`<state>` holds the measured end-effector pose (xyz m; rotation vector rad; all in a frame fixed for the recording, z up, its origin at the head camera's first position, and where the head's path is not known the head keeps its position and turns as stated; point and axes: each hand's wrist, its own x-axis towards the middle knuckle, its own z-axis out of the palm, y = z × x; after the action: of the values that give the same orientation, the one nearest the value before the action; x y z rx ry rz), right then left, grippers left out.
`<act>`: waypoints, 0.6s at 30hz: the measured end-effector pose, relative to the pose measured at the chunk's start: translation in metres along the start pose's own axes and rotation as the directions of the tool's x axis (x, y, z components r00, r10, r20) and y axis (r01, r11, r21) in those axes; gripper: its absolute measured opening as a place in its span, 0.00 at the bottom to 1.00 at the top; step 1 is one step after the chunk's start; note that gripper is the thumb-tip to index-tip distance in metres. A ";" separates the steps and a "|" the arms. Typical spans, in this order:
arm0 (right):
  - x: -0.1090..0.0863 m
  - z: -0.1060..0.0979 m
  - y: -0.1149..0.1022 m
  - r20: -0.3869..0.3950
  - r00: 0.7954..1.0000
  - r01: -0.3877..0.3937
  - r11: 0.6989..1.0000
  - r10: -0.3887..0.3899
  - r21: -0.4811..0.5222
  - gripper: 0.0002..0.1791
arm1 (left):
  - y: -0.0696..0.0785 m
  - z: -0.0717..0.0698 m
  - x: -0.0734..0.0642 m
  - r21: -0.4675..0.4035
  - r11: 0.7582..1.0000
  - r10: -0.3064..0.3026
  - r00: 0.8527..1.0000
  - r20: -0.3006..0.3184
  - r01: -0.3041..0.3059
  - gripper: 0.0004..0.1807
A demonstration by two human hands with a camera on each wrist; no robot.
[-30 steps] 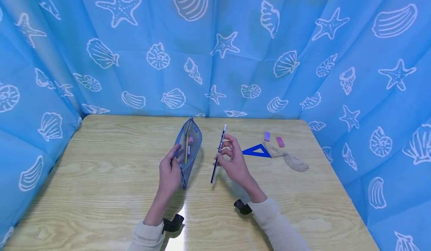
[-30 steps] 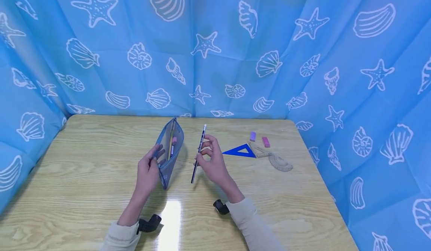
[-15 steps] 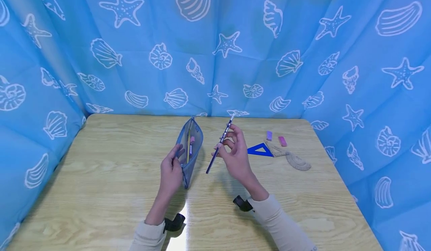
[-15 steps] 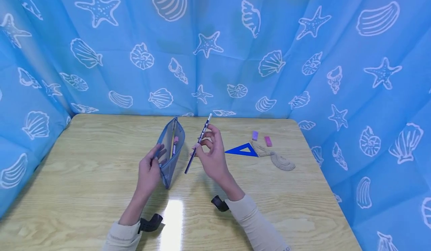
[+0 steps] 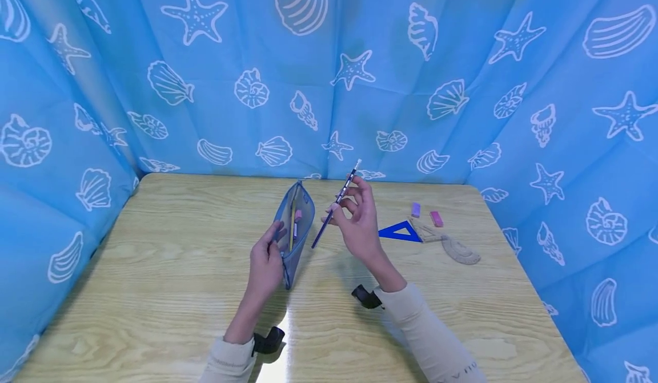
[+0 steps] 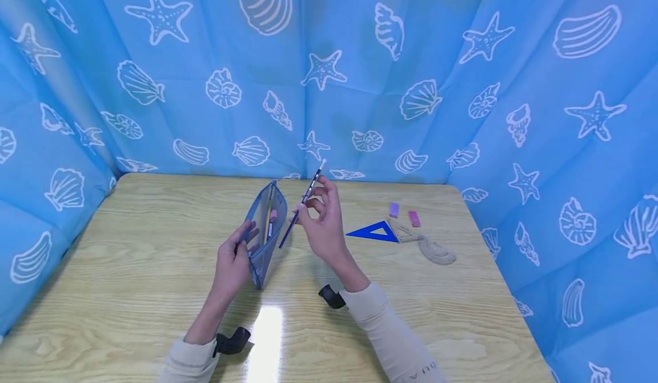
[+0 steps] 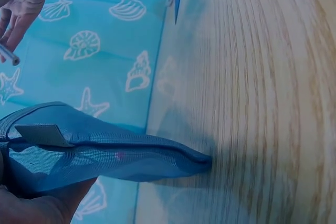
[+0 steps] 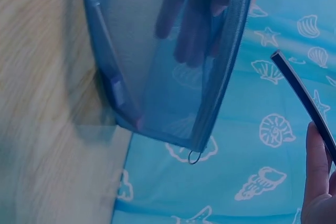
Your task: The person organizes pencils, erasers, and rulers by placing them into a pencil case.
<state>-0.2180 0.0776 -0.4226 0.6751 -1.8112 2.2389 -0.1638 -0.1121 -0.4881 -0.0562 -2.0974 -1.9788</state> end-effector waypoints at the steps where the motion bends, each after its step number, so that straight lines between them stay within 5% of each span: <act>1: 0.002 0.001 0.000 -0.003 1.000 0.007 1.000 -0.007 0.013 0.30 | 0.000 0.000 0.000 0.006 1.000 -0.002 1.000 0.005 0.002 0.28; 18: 0.012 0.021 0.009 -0.007 0.998 0.065 0.998 -0.065 0.004 0.30 | 0.000 0.000 0.001 0.006 1.000 0.001 0.999 0.034 -0.002 0.28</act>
<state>-0.2275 0.0532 -0.4217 0.7156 -1.7560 2.2020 -0.1645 -0.1125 -0.4882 -0.0908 -2.1233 -1.9842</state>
